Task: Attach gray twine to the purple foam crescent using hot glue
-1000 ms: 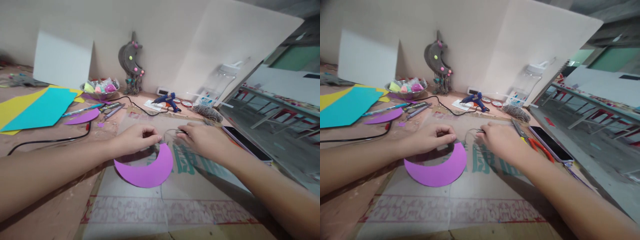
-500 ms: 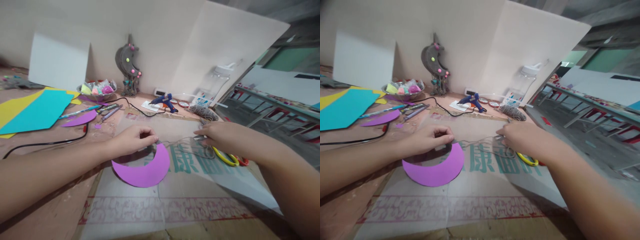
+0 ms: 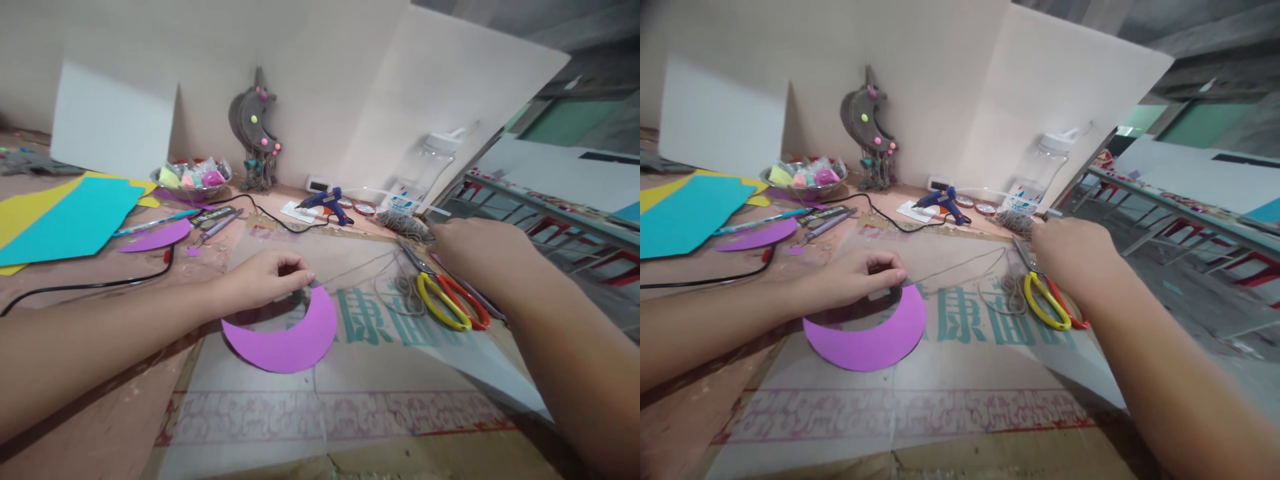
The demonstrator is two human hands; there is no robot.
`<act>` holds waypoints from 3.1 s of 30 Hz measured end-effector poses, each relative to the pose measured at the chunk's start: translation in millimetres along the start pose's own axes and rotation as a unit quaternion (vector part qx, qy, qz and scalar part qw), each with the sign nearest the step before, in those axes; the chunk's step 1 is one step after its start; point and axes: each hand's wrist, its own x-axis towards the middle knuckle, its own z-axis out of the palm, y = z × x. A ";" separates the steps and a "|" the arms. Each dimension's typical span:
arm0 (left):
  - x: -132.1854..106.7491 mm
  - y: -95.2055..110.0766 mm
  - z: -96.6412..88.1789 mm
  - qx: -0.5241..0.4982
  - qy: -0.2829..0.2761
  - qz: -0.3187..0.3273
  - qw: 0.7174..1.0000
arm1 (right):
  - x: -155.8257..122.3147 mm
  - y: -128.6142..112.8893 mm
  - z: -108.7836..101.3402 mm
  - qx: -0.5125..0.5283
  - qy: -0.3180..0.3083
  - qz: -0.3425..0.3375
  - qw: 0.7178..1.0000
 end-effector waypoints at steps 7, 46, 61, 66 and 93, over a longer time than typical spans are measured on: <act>0.6 -2.9 0.0 -0.006 0.001 0.014 1.000 | 15.4 52.8 2.7 -0.118 -0.105 0.155 0.975; -2.8 -1.5 -0.7 -0.018 0.007 0.024 1.000 | -47.8 -135.1 39.1 0.530 -0.219 -0.051 0.817; 3.7 -3.9 -6.5 -0.167 -0.104 -0.007 0.980 | -49.1 -136.1 38.9 0.524 -0.191 -0.080 0.826; 4.1 -6.7 -5.2 -0.163 -0.101 -0.003 0.981 | -49.1 -136.8 38.1 0.505 -0.187 -0.092 0.838; 0.7 -4.0 -1.2 -0.148 -0.087 -0.004 0.985 | -45.1 -110.0 31.6 0.241 0.074 -0.302 0.919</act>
